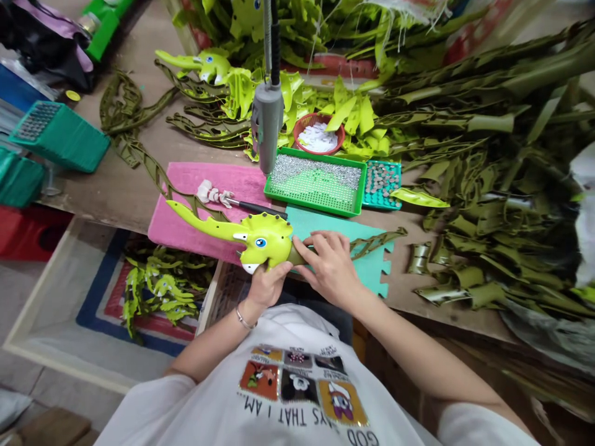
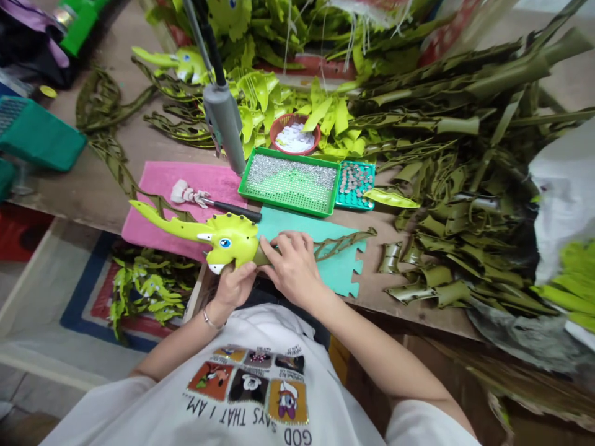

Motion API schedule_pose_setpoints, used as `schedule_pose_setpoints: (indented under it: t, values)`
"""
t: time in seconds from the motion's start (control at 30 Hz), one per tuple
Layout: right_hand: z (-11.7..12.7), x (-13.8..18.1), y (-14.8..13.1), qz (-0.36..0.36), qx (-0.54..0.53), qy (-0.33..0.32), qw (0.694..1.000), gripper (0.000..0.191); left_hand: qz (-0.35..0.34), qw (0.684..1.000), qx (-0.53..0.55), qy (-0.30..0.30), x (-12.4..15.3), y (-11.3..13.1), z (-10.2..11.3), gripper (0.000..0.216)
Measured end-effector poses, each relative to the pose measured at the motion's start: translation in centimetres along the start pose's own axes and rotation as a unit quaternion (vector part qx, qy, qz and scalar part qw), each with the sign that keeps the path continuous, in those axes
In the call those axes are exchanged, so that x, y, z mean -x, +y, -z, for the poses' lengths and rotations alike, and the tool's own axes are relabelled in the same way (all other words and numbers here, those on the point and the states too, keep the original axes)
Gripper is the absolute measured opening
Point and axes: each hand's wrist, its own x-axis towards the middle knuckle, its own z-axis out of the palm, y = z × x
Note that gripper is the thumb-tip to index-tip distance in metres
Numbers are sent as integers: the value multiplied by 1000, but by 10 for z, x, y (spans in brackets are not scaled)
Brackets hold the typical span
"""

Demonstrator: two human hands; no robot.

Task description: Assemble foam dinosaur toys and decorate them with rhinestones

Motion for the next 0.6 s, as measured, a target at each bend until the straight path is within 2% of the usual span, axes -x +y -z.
schedule_pose_setpoints:
  t: [0.07, 0.13, 0.27, 0.4, 0.53, 0.6]
  values:
    - [5, -1, -1, -15, -34, -45, 998, 48, -9, 1000, -12, 16, 0, -1, 0, 60]
    - [14, -6, 3, -36, -98, -124, 987, 49, -25, 999, -28, 31, 0, 1, 2, 59]
    - [33, -20, 21, -75, -250, -253, 932, 38, -52, 996, -46, 58, -2, 7, 7, 60]
    - [27, -32, 32, -115, -344, -273, 891, 33, -50, 995, -47, 71, -4, 7, 13, 54]
    - [8, -43, 37, -103, -375, -265, 882, 35, -30, 997, -21, 67, -6, 11, 22, 43]
    - [1, -49, 40, -97, -369, -264, 886, 33, 15, 998, 16, 58, -2, 15, 27, 35]
